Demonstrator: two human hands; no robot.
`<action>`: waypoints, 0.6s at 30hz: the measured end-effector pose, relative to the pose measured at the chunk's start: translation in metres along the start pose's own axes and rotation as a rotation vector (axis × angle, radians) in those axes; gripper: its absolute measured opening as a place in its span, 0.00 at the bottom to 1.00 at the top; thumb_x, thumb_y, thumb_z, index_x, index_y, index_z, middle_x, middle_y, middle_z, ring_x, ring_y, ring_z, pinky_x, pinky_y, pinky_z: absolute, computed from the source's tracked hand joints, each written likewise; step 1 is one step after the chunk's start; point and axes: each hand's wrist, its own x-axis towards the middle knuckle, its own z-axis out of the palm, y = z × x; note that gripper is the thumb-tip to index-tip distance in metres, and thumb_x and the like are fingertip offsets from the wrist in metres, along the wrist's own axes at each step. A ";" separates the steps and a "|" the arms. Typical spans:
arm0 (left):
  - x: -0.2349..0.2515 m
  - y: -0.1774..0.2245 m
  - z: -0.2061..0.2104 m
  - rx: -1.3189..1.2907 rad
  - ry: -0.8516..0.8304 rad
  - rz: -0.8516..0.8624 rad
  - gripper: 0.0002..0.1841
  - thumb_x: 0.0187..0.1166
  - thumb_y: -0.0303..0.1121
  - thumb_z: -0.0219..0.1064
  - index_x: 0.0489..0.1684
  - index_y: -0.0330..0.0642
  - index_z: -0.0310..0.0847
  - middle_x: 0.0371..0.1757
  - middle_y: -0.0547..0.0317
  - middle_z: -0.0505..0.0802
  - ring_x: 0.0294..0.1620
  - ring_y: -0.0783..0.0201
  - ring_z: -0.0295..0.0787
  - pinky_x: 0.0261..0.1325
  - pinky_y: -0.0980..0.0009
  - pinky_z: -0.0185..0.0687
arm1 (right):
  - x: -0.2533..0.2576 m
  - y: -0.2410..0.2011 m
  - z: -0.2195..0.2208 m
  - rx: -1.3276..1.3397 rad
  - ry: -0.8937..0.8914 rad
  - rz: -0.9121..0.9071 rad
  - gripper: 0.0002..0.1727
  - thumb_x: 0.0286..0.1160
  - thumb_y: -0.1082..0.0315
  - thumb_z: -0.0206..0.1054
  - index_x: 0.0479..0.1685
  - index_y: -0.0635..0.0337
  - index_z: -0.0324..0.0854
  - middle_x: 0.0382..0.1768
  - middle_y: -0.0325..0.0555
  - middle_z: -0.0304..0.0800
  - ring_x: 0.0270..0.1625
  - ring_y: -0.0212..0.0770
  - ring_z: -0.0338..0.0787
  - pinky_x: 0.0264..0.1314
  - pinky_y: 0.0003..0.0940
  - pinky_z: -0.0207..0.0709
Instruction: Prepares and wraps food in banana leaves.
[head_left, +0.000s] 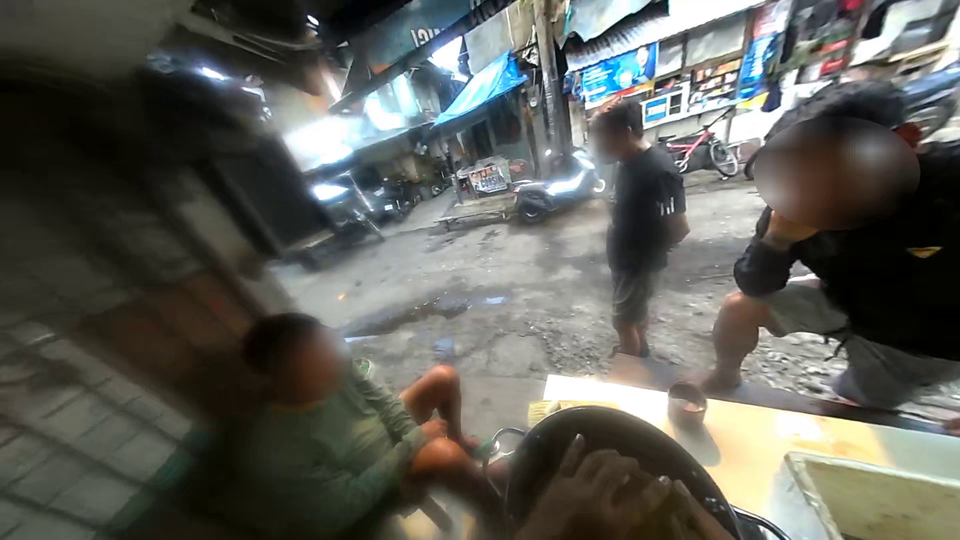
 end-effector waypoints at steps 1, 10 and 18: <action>0.001 -0.002 0.000 0.044 0.078 0.037 0.38 0.63 0.41 0.81 0.81 0.59 0.77 0.70 0.53 0.87 0.76 0.50 0.78 0.86 0.45 0.63 | 0.002 0.000 -0.003 0.000 -0.031 0.006 0.33 0.93 0.46 0.24 0.55 0.47 0.78 0.47 0.33 0.93 0.55 0.31 0.90 0.65 0.40 0.83; 0.014 0.034 -0.018 -0.804 0.093 -0.150 0.25 0.73 0.49 0.77 0.52 0.32 0.87 0.42 0.51 0.95 0.45 0.63 0.93 0.55 0.58 0.89 | -0.004 -0.020 0.012 0.163 0.027 0.066 0.47 0.88 0.42 0.12 0.84 0.65 0.64 0.71 0.59 0.82 0.71 0.47 0.83 0.71 0.44 0.77; 0.052 0.056 -0.005 -0.477 -0.066 -0.325 0.44 0.69 0.50 0.78 0.89 0.47 0.65 0.85 0.41 0.71 0.82 0.40 0.70 0.74 0.33 0.69 | -0.017 -0.024 0.019 0.443 -0.050 -0.135 0.35 0.93 0.49 0.21 0.52 0.51 0.79 0.45 0.39 0.95 0.54 0.32 0.93 0.60 0.33 0.87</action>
